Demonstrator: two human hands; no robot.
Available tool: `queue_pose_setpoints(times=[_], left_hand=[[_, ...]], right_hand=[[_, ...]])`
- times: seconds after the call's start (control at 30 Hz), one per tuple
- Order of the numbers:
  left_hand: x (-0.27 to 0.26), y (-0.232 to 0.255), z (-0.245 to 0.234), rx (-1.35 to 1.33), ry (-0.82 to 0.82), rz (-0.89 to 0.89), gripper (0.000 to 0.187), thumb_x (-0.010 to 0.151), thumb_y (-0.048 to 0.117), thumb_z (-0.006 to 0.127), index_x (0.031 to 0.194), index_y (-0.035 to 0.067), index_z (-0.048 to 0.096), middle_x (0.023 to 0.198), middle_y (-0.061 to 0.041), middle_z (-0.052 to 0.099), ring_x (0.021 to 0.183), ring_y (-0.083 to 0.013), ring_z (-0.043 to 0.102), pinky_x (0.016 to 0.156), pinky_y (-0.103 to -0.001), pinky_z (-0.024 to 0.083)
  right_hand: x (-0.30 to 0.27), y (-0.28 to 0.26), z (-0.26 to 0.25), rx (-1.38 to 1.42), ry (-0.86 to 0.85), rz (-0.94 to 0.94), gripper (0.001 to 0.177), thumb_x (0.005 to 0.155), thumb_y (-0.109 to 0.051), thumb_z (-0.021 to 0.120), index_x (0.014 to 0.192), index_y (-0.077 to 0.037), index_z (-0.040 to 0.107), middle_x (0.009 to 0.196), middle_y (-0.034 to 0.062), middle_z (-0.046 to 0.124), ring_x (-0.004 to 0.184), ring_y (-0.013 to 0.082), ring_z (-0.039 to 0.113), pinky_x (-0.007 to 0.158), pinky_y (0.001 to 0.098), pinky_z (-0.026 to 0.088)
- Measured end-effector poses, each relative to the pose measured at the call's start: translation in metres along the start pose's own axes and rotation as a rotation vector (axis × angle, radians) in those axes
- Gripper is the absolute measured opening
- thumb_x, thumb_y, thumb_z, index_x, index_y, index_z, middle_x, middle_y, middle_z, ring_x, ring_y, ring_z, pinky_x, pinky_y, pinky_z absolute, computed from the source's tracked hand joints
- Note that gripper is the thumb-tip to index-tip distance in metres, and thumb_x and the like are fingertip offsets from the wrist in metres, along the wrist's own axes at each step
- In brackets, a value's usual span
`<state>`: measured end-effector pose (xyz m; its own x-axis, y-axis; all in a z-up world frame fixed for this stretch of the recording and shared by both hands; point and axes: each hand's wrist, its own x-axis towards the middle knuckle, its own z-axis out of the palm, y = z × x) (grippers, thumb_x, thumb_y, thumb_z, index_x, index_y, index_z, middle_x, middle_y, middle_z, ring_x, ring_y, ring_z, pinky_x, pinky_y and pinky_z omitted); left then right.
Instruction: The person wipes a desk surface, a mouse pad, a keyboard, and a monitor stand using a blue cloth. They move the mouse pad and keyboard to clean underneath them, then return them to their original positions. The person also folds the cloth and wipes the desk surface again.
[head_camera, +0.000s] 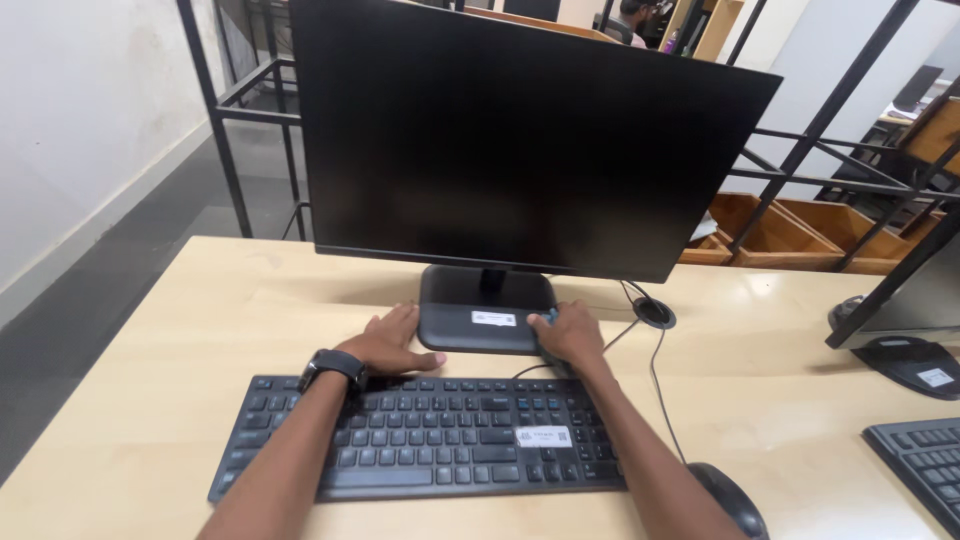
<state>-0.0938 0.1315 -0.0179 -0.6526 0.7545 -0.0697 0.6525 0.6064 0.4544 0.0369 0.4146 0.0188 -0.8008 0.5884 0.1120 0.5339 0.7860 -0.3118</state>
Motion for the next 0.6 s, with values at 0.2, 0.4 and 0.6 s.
queue_pose_setpoints(times=[0.2, 0.4, 0.6], left_hand=[[-0.033, -0.009, -0.004, 0.121, 0.069, -0.165, 0.113, 0.072, 0.074, 0.068, 0.157, 0.009, 0.030, 0.163, -0.016, 0.031, 0.155, -0.0303, 0.024, 0.126, -0.047, 0.025], [-0.044, -0.009, 0.001, 0.154, 0.034, -0.232, 0.121, 0.077, 0.077, 0.063, 0.163, 0.010, 0.011, 0.171, -0.016, 0.008, 0.160, -0.0276, 0.002, 0.127, -0.054, 0.010], [-0.045, -0.008, -0.002, 0.147, -0.058, -0.234, 0.117, 0.082, 0.075, 0.058, 0.164, 0.012, 0.003, 0.172, -0.014, 0.000, 0.160, -0.0260, -0.005, 0.128, -0.054, 0.006]], right_hand=[[-0.029, -0.027, 0.007, 0.045, -0.023, -0.095, 0.069, 0.085, -0.058, 0.071, 0.119, 0.001, 0.072, 0.118, 0.0215, 0.069, 0.112, 0.0358, 0.068, 0.096, 0.0452, 0.054], [-0.037, -0.028, -0.027, -0.001, -0.205, -0.055, 0.067, 0.080, -0.065, 0.071, 0.108, -0.004, 0.075, 0.105, 0.0208, 0.077, 0.103, 0.0323, 0.075, 0.092, 0.0423, 0.058], [-0.074, -0.041, -0.046, 0.476, 0.564, -0.079, 0.053, 0.104, -0.049, 0.048, 0.109, -0.003, 0.072, 0.110, 0.0230, 0.072, 0.111, 0.0378, 0.065, 0.099, 0.0482, 0.049]])
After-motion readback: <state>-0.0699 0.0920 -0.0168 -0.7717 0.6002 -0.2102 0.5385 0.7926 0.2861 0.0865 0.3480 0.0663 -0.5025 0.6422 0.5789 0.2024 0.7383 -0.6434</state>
